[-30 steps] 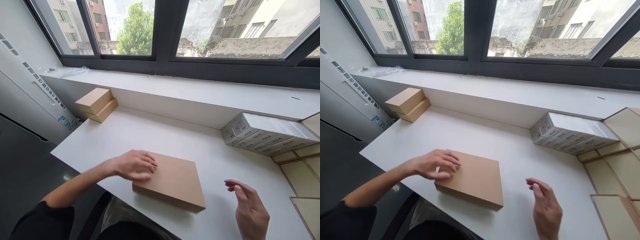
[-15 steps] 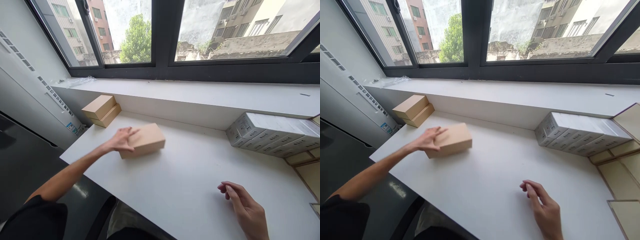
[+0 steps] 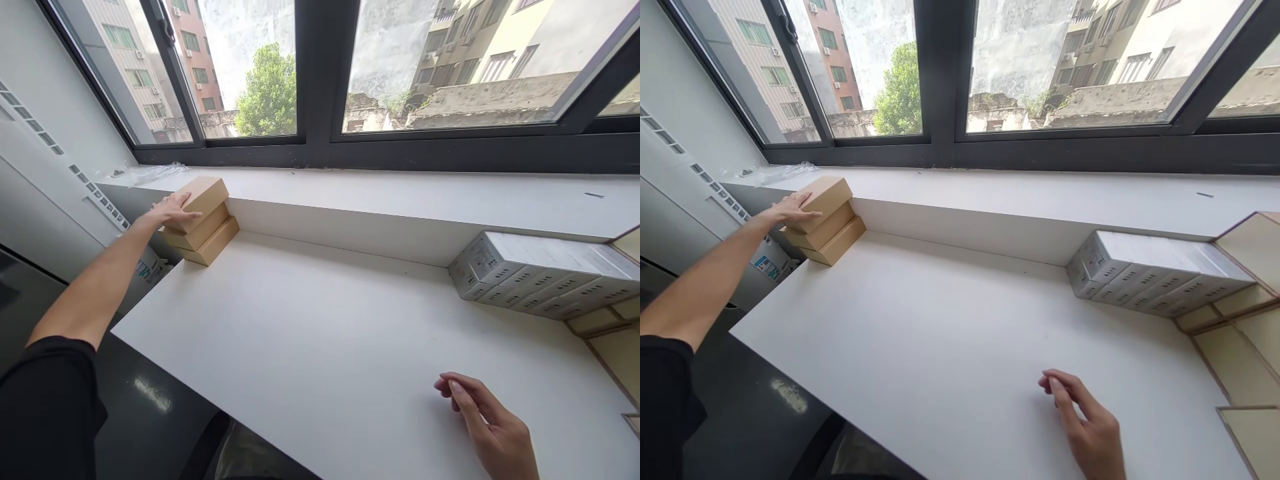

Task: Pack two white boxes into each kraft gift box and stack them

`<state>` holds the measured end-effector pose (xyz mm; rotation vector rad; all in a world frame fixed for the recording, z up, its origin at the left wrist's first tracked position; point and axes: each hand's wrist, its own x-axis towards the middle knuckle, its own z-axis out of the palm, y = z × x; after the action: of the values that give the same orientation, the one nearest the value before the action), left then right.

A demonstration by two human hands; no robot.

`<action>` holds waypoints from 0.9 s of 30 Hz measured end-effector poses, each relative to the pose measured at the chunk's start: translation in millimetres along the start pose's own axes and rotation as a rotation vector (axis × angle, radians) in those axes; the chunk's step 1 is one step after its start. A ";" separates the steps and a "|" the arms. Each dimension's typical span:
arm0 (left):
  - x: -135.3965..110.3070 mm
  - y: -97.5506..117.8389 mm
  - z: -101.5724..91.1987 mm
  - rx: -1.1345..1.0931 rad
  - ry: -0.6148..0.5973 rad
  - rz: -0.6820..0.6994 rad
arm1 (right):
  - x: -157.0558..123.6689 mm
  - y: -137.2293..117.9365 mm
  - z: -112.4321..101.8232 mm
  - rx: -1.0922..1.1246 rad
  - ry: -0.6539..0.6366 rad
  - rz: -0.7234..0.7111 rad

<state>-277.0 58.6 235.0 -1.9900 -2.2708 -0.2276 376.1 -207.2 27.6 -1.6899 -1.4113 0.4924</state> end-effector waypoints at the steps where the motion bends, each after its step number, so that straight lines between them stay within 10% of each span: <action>1: -2.8 6.6 10.1 0.011 -0.014 -0.067 | -1.3 -1.8 -0.8 0.003 -0.001 -0.005; 9: -21.6 51.7 30.0 0.028 0.205 0.014 | -3.4 -8.0 -1.5 0.030 -0.070 0.009; 18: 0.3 8.9 9.6 0.038 -0.089 -0.251 | 1.3 -1.8 -1.5 0.015 -0.066 0.016; 27: -64.7 1.6 17.3 0.112 -0.009 -0.242 | 3.8 -9.9 0.0 0.006 -0.076 0.052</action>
<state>-266.6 -1.0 206.2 -1.6655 -2.4694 -0.1098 371.2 -203.7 36.4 -1.7227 -1.4220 0.5947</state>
